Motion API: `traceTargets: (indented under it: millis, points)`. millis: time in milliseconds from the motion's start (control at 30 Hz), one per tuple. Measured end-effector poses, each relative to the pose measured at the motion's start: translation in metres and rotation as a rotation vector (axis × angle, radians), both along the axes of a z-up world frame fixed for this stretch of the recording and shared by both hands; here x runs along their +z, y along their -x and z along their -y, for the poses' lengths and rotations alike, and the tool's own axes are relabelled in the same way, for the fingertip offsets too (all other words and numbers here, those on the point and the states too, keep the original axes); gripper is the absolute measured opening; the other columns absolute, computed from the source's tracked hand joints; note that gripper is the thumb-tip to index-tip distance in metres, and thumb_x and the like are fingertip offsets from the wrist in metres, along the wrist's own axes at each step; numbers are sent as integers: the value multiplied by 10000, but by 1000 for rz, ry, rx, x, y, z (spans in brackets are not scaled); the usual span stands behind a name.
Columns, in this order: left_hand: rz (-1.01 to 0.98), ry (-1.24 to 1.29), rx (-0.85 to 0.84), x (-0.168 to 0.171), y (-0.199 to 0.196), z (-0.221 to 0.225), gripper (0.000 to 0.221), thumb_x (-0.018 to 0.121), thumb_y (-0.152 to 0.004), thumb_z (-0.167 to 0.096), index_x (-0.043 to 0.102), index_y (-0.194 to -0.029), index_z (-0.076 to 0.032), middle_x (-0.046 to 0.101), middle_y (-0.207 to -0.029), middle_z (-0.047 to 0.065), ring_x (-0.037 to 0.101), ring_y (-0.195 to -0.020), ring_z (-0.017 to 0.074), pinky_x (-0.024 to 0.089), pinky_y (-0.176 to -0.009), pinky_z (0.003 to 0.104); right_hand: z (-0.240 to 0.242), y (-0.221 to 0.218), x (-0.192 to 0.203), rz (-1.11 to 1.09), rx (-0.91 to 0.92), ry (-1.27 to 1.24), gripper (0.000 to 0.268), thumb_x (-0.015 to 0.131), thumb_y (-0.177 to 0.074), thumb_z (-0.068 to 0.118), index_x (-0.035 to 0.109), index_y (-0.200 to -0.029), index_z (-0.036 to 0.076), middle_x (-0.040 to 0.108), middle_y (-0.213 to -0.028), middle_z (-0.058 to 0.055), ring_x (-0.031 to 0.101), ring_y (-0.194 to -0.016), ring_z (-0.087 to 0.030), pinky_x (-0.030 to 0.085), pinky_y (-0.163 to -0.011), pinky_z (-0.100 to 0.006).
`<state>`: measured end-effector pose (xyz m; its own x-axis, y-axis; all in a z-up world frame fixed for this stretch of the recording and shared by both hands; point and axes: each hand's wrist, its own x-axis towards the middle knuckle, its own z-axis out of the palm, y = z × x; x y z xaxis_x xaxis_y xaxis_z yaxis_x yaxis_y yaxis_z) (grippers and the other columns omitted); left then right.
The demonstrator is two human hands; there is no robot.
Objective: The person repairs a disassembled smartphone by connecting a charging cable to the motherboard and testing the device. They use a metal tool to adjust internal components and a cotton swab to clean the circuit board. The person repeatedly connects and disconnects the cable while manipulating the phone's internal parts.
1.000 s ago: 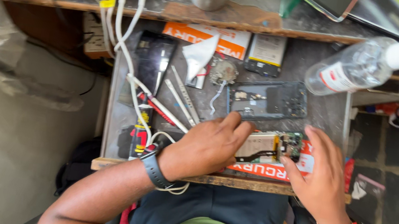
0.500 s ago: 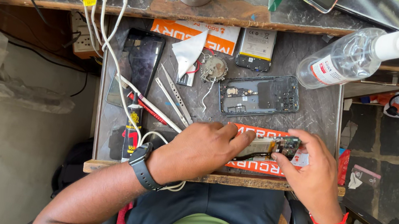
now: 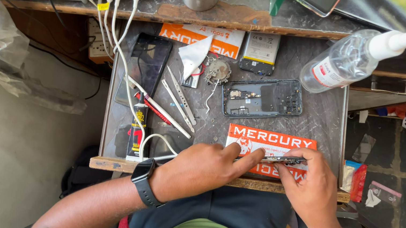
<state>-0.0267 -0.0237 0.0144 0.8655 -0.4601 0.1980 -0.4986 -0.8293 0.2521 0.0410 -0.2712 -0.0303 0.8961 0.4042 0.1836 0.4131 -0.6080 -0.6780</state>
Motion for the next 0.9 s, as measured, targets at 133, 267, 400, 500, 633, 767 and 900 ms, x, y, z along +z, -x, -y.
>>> traceTargets:
  millis: [133,267,400,500,633,767,900]
  points:
    - [-53,18,-6,1,1,-1,604,598,-898,-137,497,-1493,-134,560,-779,66,637,-512,214,517,-441,348,1,-1,0,15,21,-6,442,858,-763,98,591,-1112,54,710,-967,-120,712,-823,-277,559,-707,-382]
    - [-142,97,72,0,4,-1,649,594,-870,-82,498,-1507,-162,579,-788,104,657,-584,283,535,-506,396,-2,-4,6,-126,1,-41,431,858,-755,117,602,-1096,53,720,-963,-122,739,-781,-254,571,-655,-370]
    - [-219,212,223,-10,9,3,637,638,-861,-71,491,-1480,-106,612,-813,120,666,-638,318,533,-536,427,1,-5,7,-22,41,-37,432,879,-746,133,618,-1080,49,712,-955,-142,727,-841,-291,564,-691,-384]
    - [-194,264,273,-18,11,6,600,691,-871,-99,514,-1444,-96,611,-787,116,659,-636,319,526,-544,438,2,-6,5,9,70,-55,419,871,-765,128,617,-1086,44,713,-963,-141,723,-861,-298,564,-713,-376]
    - [-175,279,269,-21,12,8,570,713,-858,-96,544,-1402,-96,609,-786,107,651,-627,314,524,-539,434,1,-6,4,-108,9,-13,413,891,-747,140,631,-1053,43,720,-907,-125,703,-725,-282,540,-635,-380]
    - [-162,237,234,-20,15,6,598,686,-829,-52,542,-1409,-82,585,-792,102,650,-674,295,521,-572,426,1,-3,5,-3,62,-101,382,871,-767,97,611,-1043,49,709,-922,-116,724,-807,-278,558,-681,-363]
    - [-94,221,219,-22,19,6,597,663,-803,-8,570,-1389,-75,581,-818,90,637,-714,273,518,-608,412,4,-1,1,177,159,-143,408,846,-743,1,568,-1037,59,695,-969,-107,704,-884,-308,553,-762,-387]
